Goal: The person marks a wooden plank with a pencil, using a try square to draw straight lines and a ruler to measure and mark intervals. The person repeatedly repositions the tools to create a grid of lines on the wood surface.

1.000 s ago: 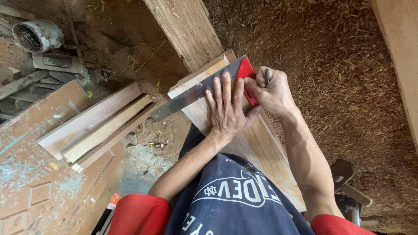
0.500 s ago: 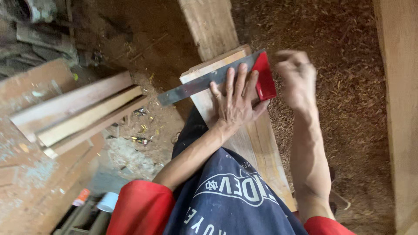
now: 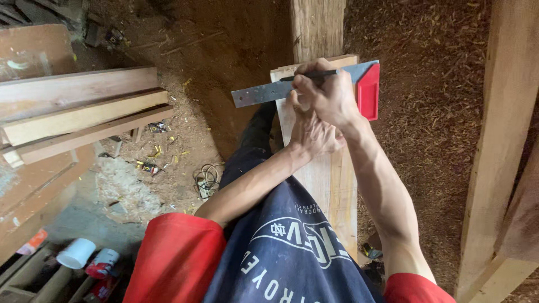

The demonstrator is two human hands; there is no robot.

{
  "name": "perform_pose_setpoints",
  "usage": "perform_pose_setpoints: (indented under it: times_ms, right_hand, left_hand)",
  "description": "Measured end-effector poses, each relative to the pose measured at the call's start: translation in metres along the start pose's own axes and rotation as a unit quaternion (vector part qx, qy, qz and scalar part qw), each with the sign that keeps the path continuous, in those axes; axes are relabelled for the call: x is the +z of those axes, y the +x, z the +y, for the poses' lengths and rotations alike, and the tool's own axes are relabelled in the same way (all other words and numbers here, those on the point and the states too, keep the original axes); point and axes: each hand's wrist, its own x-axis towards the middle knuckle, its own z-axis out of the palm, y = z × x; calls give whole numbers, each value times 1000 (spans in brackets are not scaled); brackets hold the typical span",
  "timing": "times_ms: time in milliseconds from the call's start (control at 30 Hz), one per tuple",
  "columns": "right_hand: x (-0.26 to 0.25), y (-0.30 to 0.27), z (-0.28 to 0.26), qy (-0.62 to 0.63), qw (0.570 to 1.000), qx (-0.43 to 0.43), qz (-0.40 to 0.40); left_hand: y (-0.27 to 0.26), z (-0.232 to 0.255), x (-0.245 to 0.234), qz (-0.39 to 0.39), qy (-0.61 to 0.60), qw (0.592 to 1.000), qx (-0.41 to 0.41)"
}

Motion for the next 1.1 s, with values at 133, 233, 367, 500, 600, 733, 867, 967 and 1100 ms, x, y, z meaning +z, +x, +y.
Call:
perform_pose_setpoints:
  times_ms: [133,233,367,500,600,733,867,967,1100]
  right_hand:
    - [10,12,-6,-115,993,-6,-3]
    - [11,18,0,-167,983,-70,0]
    - [-19,16,15,-227,969,-98,27]
    - [-104,3,22,-371,916,-57,145]
    - [-128,-11,27,-457,865,76,192]
    - [-101,-35,47,-122,937,235,226]
    - [-73,-67,88,57,944,21,324]
    - [-35,-106,100,217,864,-138,432]
    - [39,-150,68,-11,853,-222,472]
  left_hand:
    - [-4,-2,0,11,-4,1000,14]
    - [-4,-2,4,25,-11,999,24]
    - [-2,-7,9,60,-23,998,29]
    - [2,-10,12,144,-54,988,31]
    - [0,-9,13,144,-34,989,27]
    - [2,-9,20,170,-52,983,36]
    - [-1,-14,35,337,-142,927,89]
    - [-22,-15,35,382,-326,844,187]
    - [-52,0,28,354,-488,739,300]
